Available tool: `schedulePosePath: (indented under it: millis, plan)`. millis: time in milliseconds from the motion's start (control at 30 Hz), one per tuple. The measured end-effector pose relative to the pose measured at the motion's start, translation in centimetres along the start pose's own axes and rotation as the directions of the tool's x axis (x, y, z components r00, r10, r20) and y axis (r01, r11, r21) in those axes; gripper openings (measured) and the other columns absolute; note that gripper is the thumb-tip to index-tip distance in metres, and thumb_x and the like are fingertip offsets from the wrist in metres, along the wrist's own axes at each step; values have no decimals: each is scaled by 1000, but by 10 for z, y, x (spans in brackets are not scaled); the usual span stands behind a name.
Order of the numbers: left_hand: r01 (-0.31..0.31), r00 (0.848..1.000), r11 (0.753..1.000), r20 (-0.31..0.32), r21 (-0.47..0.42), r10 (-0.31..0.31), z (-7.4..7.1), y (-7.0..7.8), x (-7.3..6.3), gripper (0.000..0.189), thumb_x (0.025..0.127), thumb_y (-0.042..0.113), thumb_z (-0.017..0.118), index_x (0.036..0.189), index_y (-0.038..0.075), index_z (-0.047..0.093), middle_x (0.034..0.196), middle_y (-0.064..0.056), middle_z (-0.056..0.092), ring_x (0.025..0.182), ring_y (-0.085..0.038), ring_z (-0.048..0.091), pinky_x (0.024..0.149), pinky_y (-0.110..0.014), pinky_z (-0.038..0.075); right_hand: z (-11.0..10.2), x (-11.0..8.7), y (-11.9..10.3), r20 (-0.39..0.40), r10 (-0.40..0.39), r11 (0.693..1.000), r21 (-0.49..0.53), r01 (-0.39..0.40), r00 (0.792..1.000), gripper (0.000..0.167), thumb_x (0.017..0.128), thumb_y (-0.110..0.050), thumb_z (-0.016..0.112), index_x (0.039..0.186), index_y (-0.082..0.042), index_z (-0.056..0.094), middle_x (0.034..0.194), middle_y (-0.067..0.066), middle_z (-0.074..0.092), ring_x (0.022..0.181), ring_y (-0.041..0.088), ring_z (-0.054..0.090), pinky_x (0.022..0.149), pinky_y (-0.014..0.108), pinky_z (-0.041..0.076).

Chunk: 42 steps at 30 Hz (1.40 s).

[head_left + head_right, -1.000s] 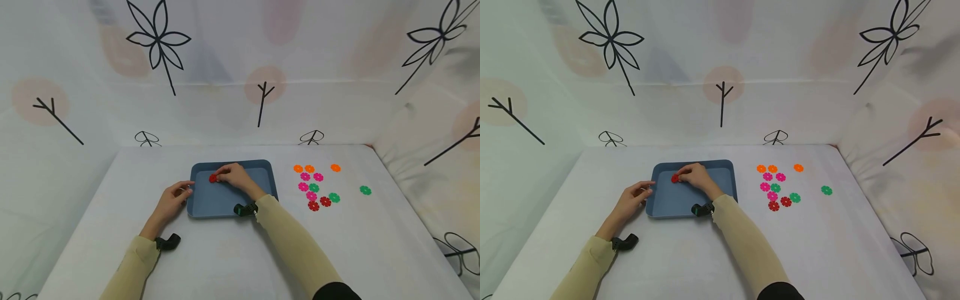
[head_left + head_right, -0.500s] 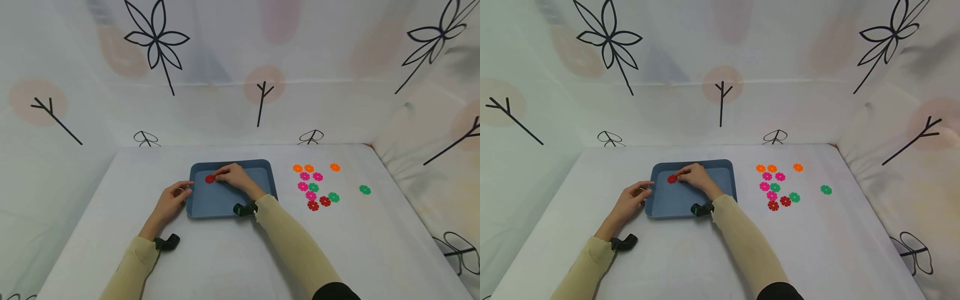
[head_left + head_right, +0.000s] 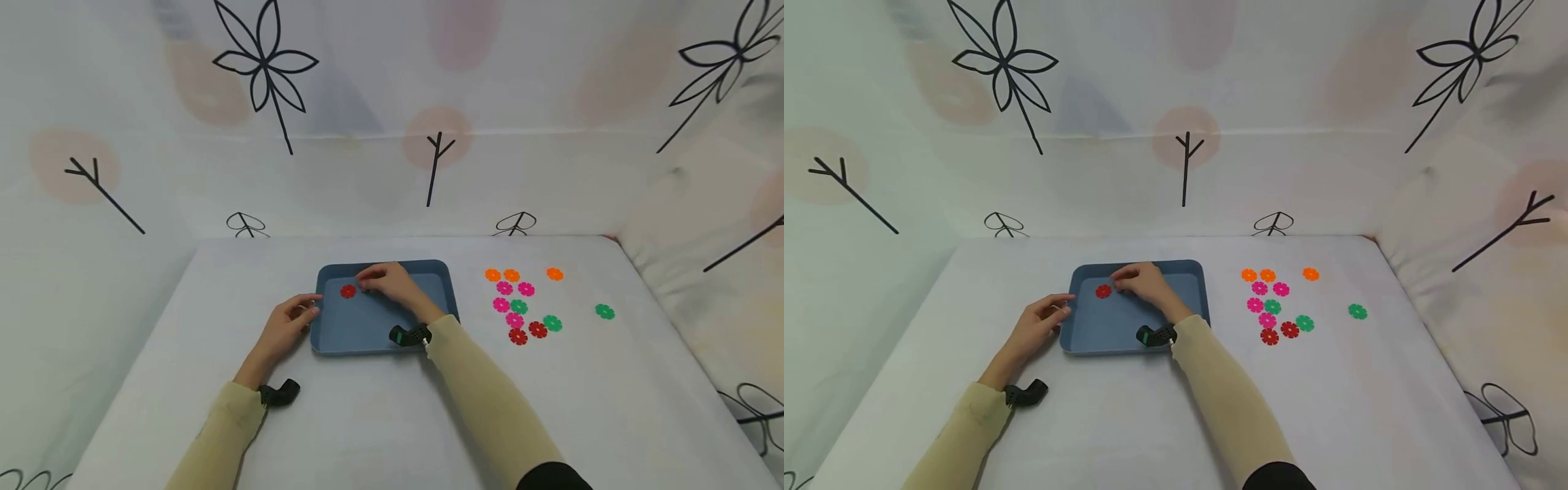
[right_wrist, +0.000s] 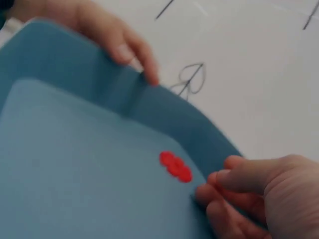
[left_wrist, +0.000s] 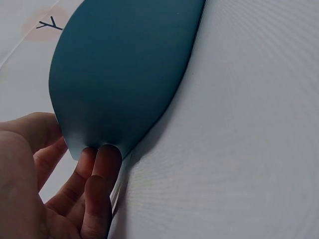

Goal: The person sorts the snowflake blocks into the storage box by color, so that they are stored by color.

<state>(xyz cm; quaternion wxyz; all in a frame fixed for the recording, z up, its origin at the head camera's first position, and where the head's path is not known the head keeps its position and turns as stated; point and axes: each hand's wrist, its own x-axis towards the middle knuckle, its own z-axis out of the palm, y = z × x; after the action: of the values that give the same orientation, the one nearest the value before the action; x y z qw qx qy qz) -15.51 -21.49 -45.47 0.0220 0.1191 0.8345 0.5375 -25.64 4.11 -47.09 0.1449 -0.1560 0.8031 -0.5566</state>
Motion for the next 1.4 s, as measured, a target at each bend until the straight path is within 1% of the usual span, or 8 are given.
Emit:
schedulePosePath:
  millis: [133, 267, 467, 567, 800, 1067, 1300, 1400]
  plan:
    - [11, 1000, 1000, -2, 6, -11, 2, 1, 1, 35, 100, 12, 61, 130, -5, 61, 107, -18, 59, 82, -16, 58, 67, -31, 52, -9, -2, -3, 13, 7, 1000, 4, -7, 1000, 23, 94, -12, 69, 115, -5, 74, 104, 5, 73, 84, 18, 66, 74, 29, 52]
    - [20, 1000, 1000, -8, 3, -20, 3, 1, 1, 34, 100, 12, 61, 130, -5, 61, 106, -17, 58, 81, -15, 58, 66, -31, 52, -18, -3, -8, 30, -21, 998, -54, 23, 999, 23, 95, -13, 69, 116, -7, 74, 107, 3, 73, 91, 17, 67, 79, 32, 53]
    - [11, 1000, 1000, -5, -3, -11, 1, 1, 1, 34, 100, 11, 61, 130, -5, 61, 105, -17, 58, 79, -13, 57, 65, -31, 52, -42, -10, -14, 4, -67, 989, -131, 67, 998, 23, 96, -12, 67, 117, -6, 73, 110, 6, 72, 100, 18, 67, 86, 37, 52]
    - [7, 1000, 1000, -3, 3, -7, 0, 1, 0, 34, 100, 11, 61, 130, -5, 61, 105, -16, 58, 79, -14, 57, 64, -31, 51, -55, -15, -17, -22, -73, 987, -146, 69, 997, 23, 96, -13, 67, 116, -6, 74, 109, 6, 73, 100, 19, 67, 86, 39, 52]
    - [6, 1000, 1000, 0, -4, -6, 1, 2, 0, 34, 100, 12, 61, 130, -5, 61, 106, -17, 58, 81, -18, 58, 66, -33, 52, -90, -36, -16, -135, -78, 979, -199, 50, 988, 19, 95, -13, 68, 112, -8, 75, 109, 6, 73, 99, 21, 67, 89, 41, 51]
    - [-7, 1000, 1000, -3, 6, 7, 3, 2, 1, 34, 100, 12, 61, 130, -5, 61, 105, -16, 59, 81, -16, 59, 68, -34, 53, -132, -81, 12, -248, -38, 947, -318, -45, 968, 21, 97, -10, 64, 114, -4, 73, 108, 11, 72, 102, 29, 65, 86, 45, 52]
    - [-6, 1000, 1000, -7, 7, 6, 3, 2, -1, 33, 100, 11, 60, 129, -5, 61, 104, -16, 59, 79, -14, 58, 68, -32, 52, -164, -135, 41, -335, -28, 909, -400, -115, 942, 19, 97, -12, 64, 112, -4, 73, 108, 12, 71, 100, 31, 62, 77, 36, 51]
    - [-12, 1000, 1000, -5, 7, 12, 2, 2, -1, 34, 101, 11, 60, 130, -6, 61, 104, -16, 59, 79, -15, 58, 68, -33, 52, -174, -159, 50, -346, -27, 890, -435, -135, 938, 19, 96, -13, 65, 111, -4, 73, 107, 14, 70, 98, 33, 61, 73, 33, 52]
